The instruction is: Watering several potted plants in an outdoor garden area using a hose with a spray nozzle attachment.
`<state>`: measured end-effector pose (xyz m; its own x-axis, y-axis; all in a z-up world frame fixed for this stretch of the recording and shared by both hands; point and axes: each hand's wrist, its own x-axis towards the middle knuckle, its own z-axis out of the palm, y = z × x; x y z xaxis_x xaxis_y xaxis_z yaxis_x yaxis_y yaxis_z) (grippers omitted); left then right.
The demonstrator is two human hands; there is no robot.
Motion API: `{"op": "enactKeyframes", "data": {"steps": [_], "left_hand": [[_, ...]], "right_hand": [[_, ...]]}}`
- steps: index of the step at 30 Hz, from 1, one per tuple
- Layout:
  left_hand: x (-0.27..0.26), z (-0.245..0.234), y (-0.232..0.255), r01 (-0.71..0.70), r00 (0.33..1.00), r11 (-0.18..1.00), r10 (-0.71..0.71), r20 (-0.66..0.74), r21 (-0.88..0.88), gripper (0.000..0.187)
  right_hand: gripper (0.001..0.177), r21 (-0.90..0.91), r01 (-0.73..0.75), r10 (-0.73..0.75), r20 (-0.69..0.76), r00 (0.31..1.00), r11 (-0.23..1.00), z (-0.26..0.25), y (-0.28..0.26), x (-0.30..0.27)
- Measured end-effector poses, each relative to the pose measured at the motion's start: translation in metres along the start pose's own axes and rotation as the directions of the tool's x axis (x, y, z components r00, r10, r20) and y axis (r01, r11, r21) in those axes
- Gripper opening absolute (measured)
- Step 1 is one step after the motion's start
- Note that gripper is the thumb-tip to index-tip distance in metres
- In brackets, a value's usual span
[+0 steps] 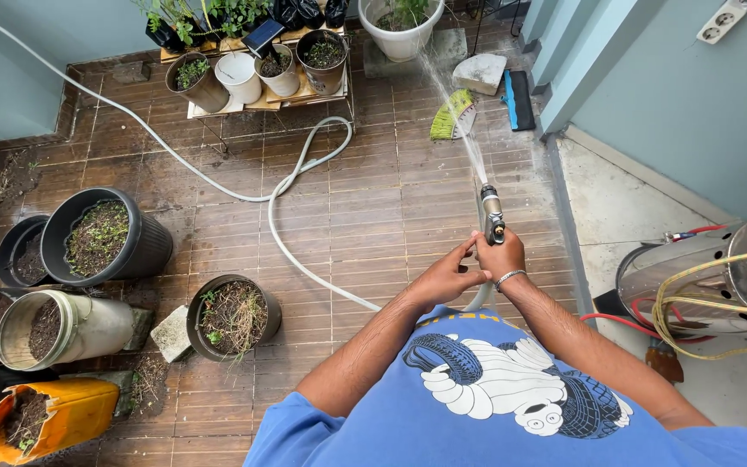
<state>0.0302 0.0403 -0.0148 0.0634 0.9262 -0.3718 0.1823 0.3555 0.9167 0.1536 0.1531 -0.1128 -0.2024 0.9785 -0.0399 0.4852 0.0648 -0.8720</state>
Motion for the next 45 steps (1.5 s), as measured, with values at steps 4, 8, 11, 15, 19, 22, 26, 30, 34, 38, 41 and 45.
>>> {"op": "enactKeyframes", "data": {"steps": [4,8,11,15,19,22,26,30,34,38,41,45], "left_hand": [[0.006,0.000,-0.011,-0.011,1.000,1.000,0.011,-0.009,0.006,0.102],[0.002,-0.004,-0.008,-0.010,1.000,1.000,0.011,-0.027,0.026,0.101],[-0.002,-0.006,-0.004,0.002,0.999,1.000,-0.001,-0.042,0.025,0.101],[0.003,-0.009,-0.017,0.000,0.996,0.999,0.003,-0.086,0.036,0.101],[0.004,-0.014,-0.019,0.045,0.984,0.999,-0.043,-0.172,0.006,0.107],[-0.006,-0.018,-0.011,0.082,0.967,0.997,-0.080,-0.242,-0.005,0.109],[-0.011,-0.021,-0.011,-0.015,0.973,0.994,-0.010,-0.231,-0.104,0.103],[-0.003,-0.023,-0.030,0.063,0.967,0.996,-0.075,-0.242,-0.055,0.103],[-0.011,-0.024,-0.021,0.073,0.968,0.996,-0.082,-0.236,-0.046,0.101],[-0.006,-0.026,-0.033,0.054,0.970,0.996,-0.068,-0.233,-0.069,0.102],[-0.005,-0.023,-0.032,0.052,0.973,0.997,-0.065,-0.223,-0.064,0.101],[-0.011,-0.026,-0.021,0.088,0.977,0.995,-0.097,-0.189,-0.056,0.100]], "right_hand": [[0.035,-0.013,-0.037,0.038,0.028,0.999,0.999,-0.002,-0.010,0.001],[0.029,-0.018,-0.021,0.021,0.021,1.000,1.000,0.003,-0.010,0.003],[0.027,-0.002,-0.024,0.024,0.045,0.999,1.000,0.007,-0.007,0.004],[0.023,0.092,-0.047,0.026,0.220,0.975,0.995,0.010,-0.012,0.002],[0.029,-0.002,0.067,-0.064,0.276,0.959,0.998,0.015,-0.029,-0.008],[0.031,-0.006,0.107,-0.098,0.359,0.928,0.994,0.019,-0.034,-0.010],[0.021,0.107,0.236,-0.259,0.425,0.867,0.966,0.028,-0.026,-0.008],[0.037,-0.083,0.070,-0.042,0.299,0.953,0.994,0.035,-0.017,-0.003],[0.037,-0.131,0.004,0.016,0.154,0.988,0.991,0.036,0.023,0.017],[0.037,-0.078,-0.152,0.166,0.224,0.960,0.985,0.037,0.046,0.015],[0.034,-0.035,-0.160,0.164,0.261,0.951,0.986,0.034,0.039,0.004],[0.036,-0.156,-0.118,0.137,0.115,0.984,0.981,0.032,0.045,0.012]]}}
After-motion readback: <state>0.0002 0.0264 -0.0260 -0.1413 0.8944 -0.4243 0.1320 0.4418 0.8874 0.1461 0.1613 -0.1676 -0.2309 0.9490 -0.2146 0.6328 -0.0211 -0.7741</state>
